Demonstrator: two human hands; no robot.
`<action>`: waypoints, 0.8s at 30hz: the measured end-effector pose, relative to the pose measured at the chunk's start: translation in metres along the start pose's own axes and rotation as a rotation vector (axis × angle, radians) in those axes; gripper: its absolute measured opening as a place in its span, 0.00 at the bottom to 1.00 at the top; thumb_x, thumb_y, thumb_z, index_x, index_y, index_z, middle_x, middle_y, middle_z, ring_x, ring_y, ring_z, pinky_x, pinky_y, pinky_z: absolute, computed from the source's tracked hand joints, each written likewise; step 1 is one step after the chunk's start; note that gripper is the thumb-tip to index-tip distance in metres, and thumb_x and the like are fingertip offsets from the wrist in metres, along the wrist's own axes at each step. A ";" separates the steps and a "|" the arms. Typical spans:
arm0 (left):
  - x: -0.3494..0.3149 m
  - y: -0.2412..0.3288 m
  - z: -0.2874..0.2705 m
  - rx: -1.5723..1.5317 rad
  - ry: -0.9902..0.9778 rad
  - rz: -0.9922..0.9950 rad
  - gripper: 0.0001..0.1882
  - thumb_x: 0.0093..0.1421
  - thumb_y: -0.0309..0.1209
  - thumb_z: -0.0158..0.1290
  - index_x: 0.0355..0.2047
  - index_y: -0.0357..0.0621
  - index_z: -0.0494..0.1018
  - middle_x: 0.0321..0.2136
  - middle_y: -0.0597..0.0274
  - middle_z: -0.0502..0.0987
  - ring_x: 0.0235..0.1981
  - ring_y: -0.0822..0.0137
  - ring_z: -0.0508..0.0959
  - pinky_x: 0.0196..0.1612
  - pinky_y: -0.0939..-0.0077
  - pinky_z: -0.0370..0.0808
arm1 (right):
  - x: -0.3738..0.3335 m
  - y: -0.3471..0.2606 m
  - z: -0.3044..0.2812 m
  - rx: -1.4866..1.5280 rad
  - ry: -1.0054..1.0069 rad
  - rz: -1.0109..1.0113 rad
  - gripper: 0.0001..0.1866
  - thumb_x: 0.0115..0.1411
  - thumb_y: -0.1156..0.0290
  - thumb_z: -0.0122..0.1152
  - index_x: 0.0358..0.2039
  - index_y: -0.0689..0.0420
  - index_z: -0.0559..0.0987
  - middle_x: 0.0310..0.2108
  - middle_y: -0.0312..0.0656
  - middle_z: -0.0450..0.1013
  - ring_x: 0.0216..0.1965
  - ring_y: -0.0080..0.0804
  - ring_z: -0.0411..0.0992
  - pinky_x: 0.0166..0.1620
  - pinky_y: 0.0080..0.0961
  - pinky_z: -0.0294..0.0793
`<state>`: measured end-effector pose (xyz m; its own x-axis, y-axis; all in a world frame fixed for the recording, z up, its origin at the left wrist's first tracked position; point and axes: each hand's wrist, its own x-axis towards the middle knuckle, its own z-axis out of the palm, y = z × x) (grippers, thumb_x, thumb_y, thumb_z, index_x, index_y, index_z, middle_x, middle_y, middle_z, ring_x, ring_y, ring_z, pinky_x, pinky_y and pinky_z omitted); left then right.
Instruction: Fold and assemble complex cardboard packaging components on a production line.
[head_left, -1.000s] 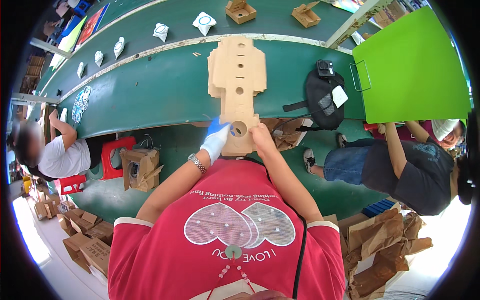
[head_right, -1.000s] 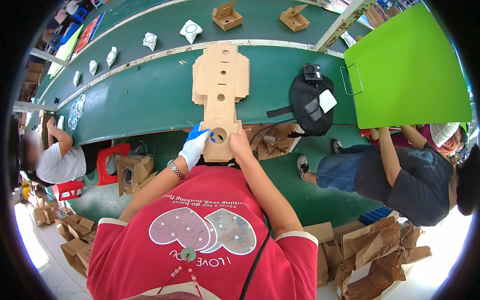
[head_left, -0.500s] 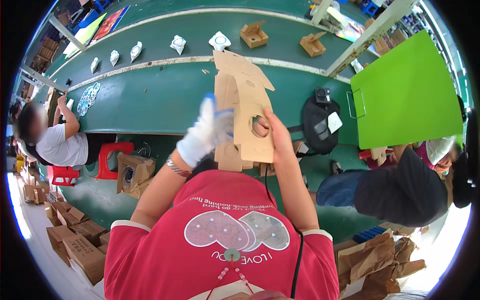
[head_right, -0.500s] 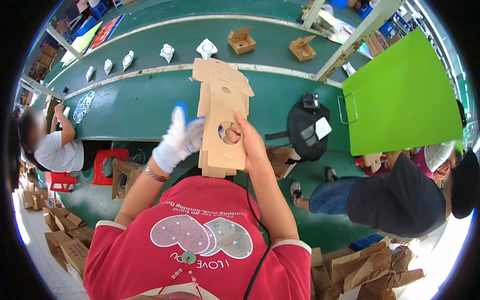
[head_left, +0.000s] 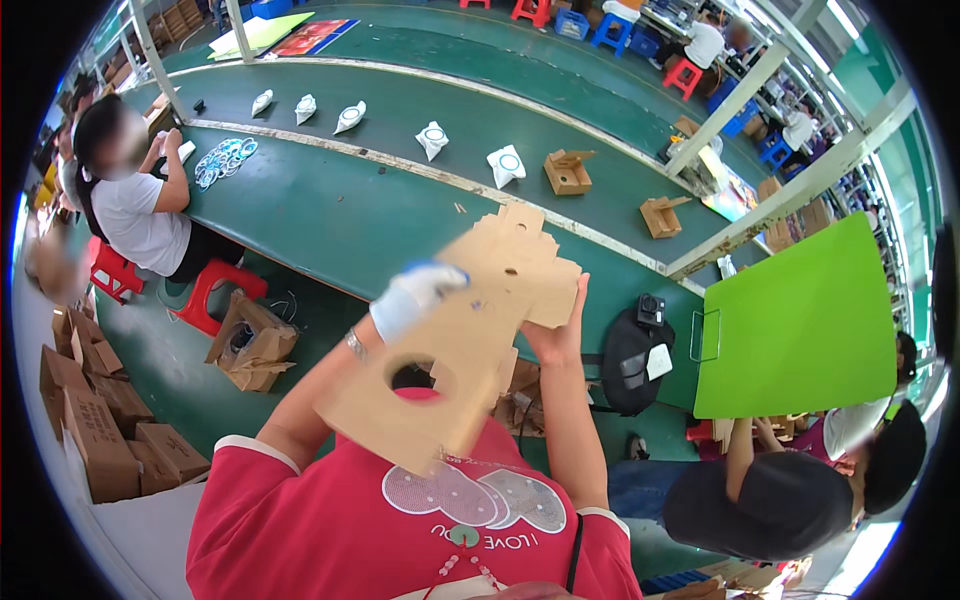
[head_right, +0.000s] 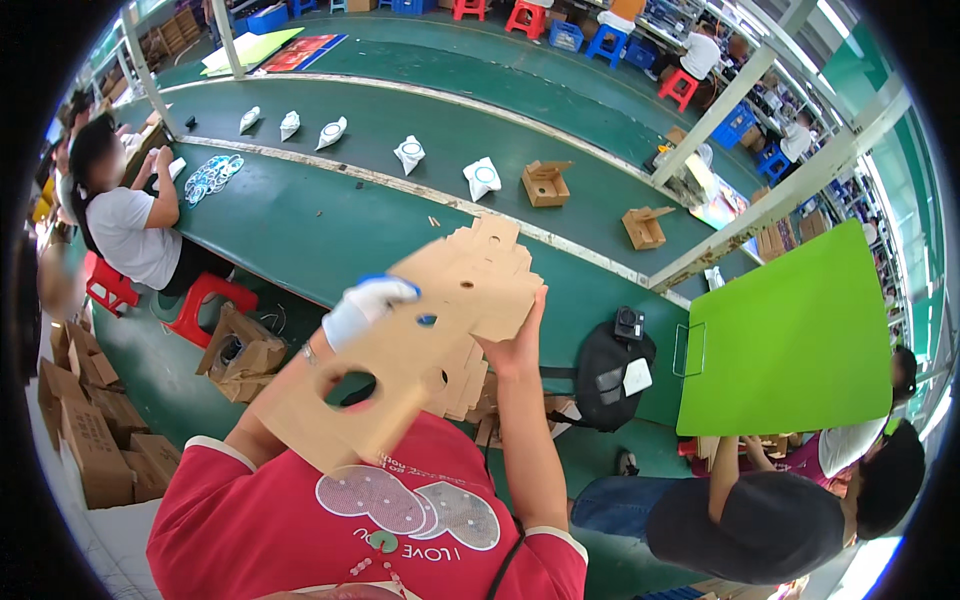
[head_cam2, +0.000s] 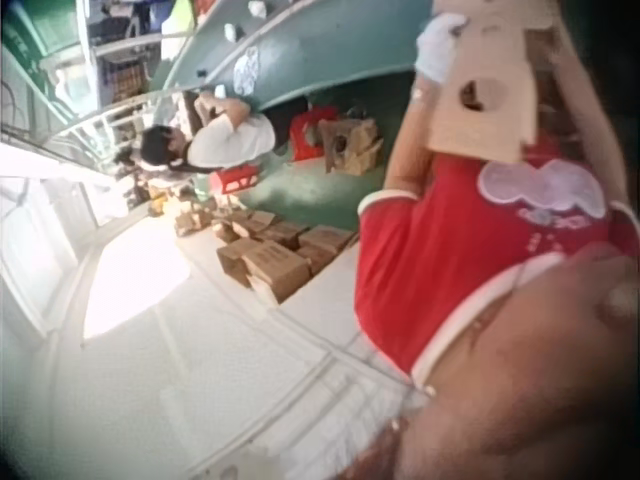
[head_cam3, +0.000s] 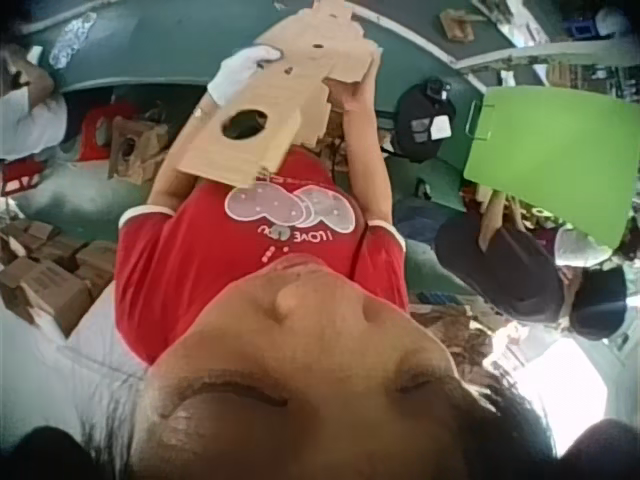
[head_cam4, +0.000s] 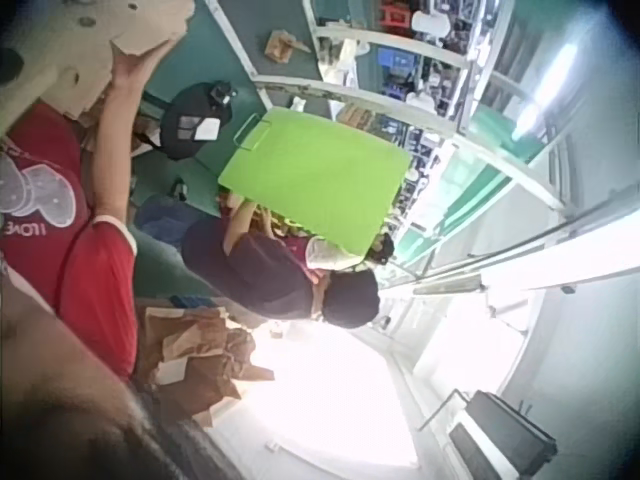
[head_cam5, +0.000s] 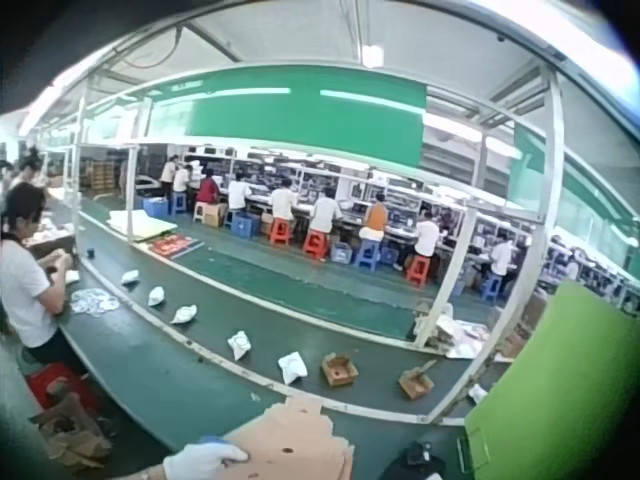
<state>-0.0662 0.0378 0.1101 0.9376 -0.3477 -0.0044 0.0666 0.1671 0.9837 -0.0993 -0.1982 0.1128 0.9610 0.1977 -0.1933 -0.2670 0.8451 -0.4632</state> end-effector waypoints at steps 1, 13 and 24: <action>-0.005 -0.007 0.008 -0.496 0.013 -0.375 0.10 0.60 0.30 0.56 0.39 0.36 0.77 0.37 0.56 0.80 0.38 0.67 0.80 0.43 0.71 0.77 | 0.010 0.005 -0.008 -0.004 0.074 -0.103 0.40 0.65 0.37 0.42 0.63 0.60 0.63 0.58 0.47 0.68 0.55 0.41 0.71 0.55 0.41 0.73; -0.057 0.010 0.029 0.405 -0.471 0.024 0.39 0.70 0.40 0.44 0.71 0.34 0.37 0.68 0.50 0.56 0.68 0.62 0.58 0.64 0.72 0.64 | -0.007 0.013 0.014 -0.458 0.167 -0.186 0.35 0.57 0.75 0.46 0.68 0.58 0.60 0.59 0.48 0.68 0.48 0.31 0.73 0.49 0.26 0.73; -0.031 0.003 0.039 -0.169 -0.058 -0.009 0.36 0.65 0.29 0.49 0.70 0.41 0.48 0.68 0.56 0.57 0.67 0.66 0.58 0.64 0.72 0.61 | -0.052 0.030 0.037 -0.634 0.155 -0.294 0.38 0.52 0.82 0.45 0.67 0.59 0.62 0.67 0.45 0.59 0.65 0.33 0.60 0.64 0.24 0.59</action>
<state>-0.1084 0.0135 0.1203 0.9157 -0.4020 0.0020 0.1362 0.3151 0.9392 -0.1545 -0.1649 0.1412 0.9909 -0.1070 -0.0821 -0.0338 0.3920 -0.9193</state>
